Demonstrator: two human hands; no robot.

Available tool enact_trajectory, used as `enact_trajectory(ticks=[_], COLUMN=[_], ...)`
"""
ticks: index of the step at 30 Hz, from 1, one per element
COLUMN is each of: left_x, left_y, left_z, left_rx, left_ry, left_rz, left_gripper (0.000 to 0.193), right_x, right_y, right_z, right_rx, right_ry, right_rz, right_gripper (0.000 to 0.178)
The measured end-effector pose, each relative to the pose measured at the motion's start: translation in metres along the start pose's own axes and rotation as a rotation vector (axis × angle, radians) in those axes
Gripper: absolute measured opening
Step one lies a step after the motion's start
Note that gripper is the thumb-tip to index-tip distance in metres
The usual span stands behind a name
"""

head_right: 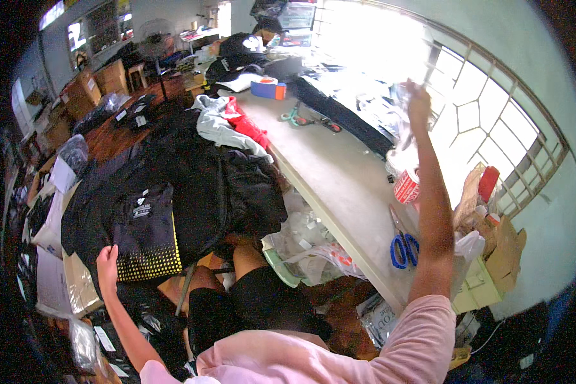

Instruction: The person folds a dark green t-shirt and places it into a clear plastic bag, then seals the bag. They then cut a tag off a black t-shirt with a yellow graphic, fold it, and place it into another clear plastic bag.

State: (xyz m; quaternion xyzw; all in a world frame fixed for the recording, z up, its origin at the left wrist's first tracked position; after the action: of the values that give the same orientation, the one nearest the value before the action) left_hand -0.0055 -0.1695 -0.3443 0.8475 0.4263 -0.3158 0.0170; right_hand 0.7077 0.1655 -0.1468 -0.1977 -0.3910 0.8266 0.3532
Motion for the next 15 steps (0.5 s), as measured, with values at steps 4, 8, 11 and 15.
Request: enact_trajectory(ticks=[4, 8, 11, 15], left_x=[0.016, 0.036, 0.021, -0.012], left_y=[0.034, 0.054, 0.069, 0.072], left_z=[-0.033, -0.084, -0.097, -0.061], left_rx=[0.35, 0.155, 0.227, 0.458], left_ry=[-0.062, 0.633, 0.56, -0.09], left_rz=[-0.417, -0.014, -0.235, -0.659], left_gripper=[0.03, 0.043, 0.067, 0.064], right_x=[0.128, 0.224, 0.237, 0.262], right_y=[0.101, 0.254, 0.367, 0.464], right_z=[0.108, 0.216, 0.327, 0.394], right_rx=[-0.092, -0.005, -0.507, -0.816], right_ry=[-0.216, -0.638, -0.809, -0.874], right_rz=[0.362, 0.793, 1.096, 1.403], right_gripper=[0.028, 0.023, 0.019, 0.018])
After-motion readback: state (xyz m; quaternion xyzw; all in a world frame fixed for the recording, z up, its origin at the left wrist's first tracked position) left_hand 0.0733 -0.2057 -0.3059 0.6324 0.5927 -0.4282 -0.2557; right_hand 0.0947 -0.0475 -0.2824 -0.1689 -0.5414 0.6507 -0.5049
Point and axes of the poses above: each hand's wrist, its own y-axis away from the middle knuckle, its own x-axis out of the palm, z = x × y, the point moved 2 cm from there along -y, towards the middle knuckle, and after that the axes turned 11 degrees about -z, right-handed, at the moved point
